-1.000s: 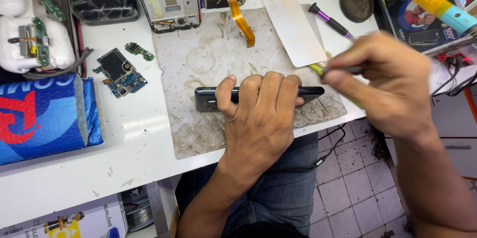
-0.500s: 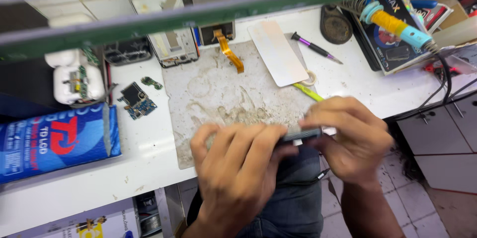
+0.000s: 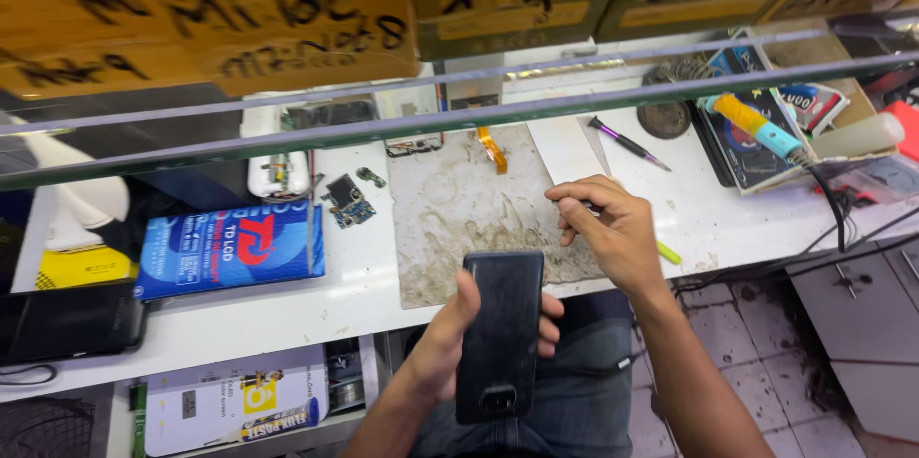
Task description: The person cleans the back and edges of a black smartphone using a small tool and a white cloth. They repeatedly wipe the device's surface and seams, occasionally rotating the phone to access different areas.
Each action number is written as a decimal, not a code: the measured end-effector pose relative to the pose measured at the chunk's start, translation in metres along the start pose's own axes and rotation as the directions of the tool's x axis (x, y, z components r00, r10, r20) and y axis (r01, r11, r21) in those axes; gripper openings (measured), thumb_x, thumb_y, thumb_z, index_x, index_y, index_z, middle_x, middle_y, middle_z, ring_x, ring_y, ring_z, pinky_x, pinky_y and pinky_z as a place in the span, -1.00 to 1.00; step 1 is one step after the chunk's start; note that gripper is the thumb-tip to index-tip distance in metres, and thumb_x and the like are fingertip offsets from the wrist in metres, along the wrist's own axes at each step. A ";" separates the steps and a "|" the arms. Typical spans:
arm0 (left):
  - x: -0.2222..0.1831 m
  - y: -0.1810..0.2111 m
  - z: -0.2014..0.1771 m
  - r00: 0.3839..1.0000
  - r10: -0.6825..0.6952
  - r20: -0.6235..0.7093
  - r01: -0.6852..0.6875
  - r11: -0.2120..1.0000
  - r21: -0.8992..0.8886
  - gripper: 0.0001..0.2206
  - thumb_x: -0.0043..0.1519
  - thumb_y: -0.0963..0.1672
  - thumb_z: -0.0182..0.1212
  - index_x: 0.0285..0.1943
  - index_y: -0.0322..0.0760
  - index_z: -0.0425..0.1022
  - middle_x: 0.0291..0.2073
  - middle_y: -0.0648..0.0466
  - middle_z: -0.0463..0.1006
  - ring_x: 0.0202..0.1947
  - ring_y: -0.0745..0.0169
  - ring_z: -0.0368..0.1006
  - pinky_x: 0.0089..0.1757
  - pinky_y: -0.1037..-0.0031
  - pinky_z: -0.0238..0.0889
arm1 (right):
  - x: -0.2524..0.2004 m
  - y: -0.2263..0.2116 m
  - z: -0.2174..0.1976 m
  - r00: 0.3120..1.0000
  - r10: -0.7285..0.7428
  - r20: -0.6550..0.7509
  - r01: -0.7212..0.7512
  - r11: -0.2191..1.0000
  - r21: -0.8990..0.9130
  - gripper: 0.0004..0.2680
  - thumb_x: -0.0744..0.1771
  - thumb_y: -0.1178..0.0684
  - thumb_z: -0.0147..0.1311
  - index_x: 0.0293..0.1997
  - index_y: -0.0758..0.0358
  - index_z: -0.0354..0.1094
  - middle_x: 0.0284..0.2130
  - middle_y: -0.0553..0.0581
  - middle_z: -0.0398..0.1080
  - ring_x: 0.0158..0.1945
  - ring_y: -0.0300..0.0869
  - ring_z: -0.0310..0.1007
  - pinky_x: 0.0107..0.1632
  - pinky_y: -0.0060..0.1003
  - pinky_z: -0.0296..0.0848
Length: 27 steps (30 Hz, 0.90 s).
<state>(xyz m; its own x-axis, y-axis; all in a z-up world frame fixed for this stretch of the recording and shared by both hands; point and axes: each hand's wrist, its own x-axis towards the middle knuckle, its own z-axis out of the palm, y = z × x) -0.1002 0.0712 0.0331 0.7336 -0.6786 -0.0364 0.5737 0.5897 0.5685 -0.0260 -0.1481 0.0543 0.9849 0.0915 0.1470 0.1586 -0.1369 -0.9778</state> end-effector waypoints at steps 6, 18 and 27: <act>0.037 0.040 -0.032 0.981 -0.057 -0.186 0.079 0.991 0.110 -0.18 0.31 0.29 -0.49 0.36 -0.38 0.30 0.03 -0.18 0.55 -0.04 0.06 0.55 -0.02 0.25 0.48 | 0.010 0.047 0.004 0.996 0.088 -0.023 -0.088 0.996 0.003 -0.87 0.36 0.21 0.11 -0.07 0.44 0.52 -0.33 0.06 0.43 -0.42 -0.35 0.40 -0.39 -0.46 0.42; 0.044 0.036 -0.059 0.984 -0.099 -0.151 0.102 0.995 0.013 -0.11 0.28 0.32 -0.51 0.23 -0.48 0.41 -0.06 -0.16 0.60 -0.11 0.08 0.58 0.02 0.24 0.46 | 0.005 0.055 -0.002 0.990 0.131 -0.060 -0.135 0.988 -0.069 -0.88 0.35 0.20 0.11 -0.09 0.39 0.54 -0.31 0.02 0.43 -0.41 -0.37 0.37 -0.43 -0.49 0.37; 0.038 0.048 -0.055 0.982 -0.094 -0.167 0.090 0.995 -0.032 -0.08 0.30 0.32 -0.52 0.19 -0.51 0.46 -0.07 -0.11 0.59 -0.05 0.14 0.54 0.07 0.31 0.41 | 0.009 0.046 0.005 0.983 0.168 -0.072 -0.178 0.969 -0.170 -0.88 0.34 0.20 0.13 -0.10 0.34 0.56 -0.27 0.01 0.46 -0.42 -0.37 0.38 -0.44 -0.49 0.39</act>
<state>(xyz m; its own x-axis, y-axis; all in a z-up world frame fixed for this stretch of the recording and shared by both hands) -0.0252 0.0979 0.0142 0.7266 -0.6488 -0.2263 0.6489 0.5396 0.5365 -0.0103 -0.1489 0.0099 1.0000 -0.0042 -0.0091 -0.0099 -0.3163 -0.9486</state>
